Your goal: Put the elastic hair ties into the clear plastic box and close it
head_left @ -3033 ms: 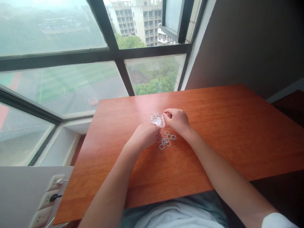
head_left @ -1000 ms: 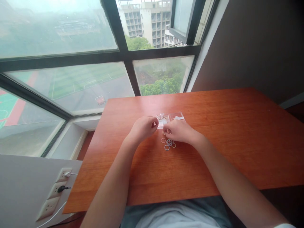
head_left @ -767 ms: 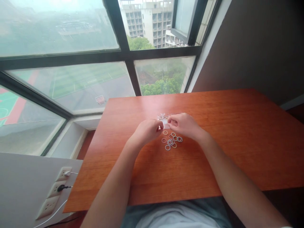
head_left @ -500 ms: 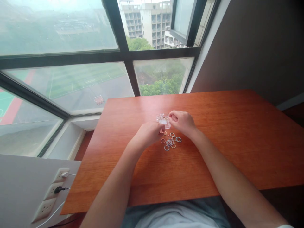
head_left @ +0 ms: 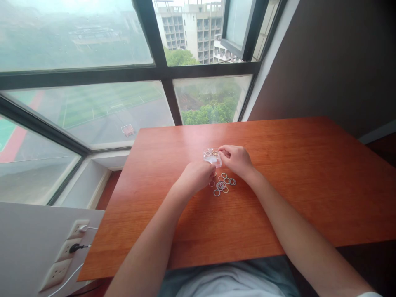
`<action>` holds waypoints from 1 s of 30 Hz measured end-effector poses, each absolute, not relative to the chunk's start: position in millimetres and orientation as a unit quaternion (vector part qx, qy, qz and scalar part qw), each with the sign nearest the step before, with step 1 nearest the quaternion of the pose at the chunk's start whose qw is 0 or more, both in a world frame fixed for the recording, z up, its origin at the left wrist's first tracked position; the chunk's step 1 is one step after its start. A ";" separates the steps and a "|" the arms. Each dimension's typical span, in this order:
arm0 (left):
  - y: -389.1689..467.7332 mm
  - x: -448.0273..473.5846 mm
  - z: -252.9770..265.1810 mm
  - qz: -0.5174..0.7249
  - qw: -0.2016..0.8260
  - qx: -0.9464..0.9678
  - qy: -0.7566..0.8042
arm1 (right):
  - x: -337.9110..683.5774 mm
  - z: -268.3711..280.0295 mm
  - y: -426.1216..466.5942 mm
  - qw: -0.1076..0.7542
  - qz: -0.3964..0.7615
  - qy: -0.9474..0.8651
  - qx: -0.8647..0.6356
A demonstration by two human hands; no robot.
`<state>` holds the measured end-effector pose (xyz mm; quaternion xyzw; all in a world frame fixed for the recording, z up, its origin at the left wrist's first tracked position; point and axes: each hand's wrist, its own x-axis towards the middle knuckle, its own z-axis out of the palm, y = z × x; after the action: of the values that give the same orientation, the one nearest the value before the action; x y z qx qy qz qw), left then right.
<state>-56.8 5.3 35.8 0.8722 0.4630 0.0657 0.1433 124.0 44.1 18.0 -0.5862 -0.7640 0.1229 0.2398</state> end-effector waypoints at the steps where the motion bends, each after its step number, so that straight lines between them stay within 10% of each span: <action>1: 5.7 -56.5 35.2 0.068 0.145 0.871 0.463 | 124.3 19.0 44.0 0.243 0.124 -0.763 -0.586; 30: 43.2 -56.2 16.1 0.325 0.125 0.785 0.512 | 129.8 81.4 6.6 -0.039 0.124 -0.839 -0.528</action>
<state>-56.2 43.2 16.1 0.7853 0.5121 0.3248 0.1249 129.8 6.6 81.4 -0.5284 -0.8391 0.1236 -0.0385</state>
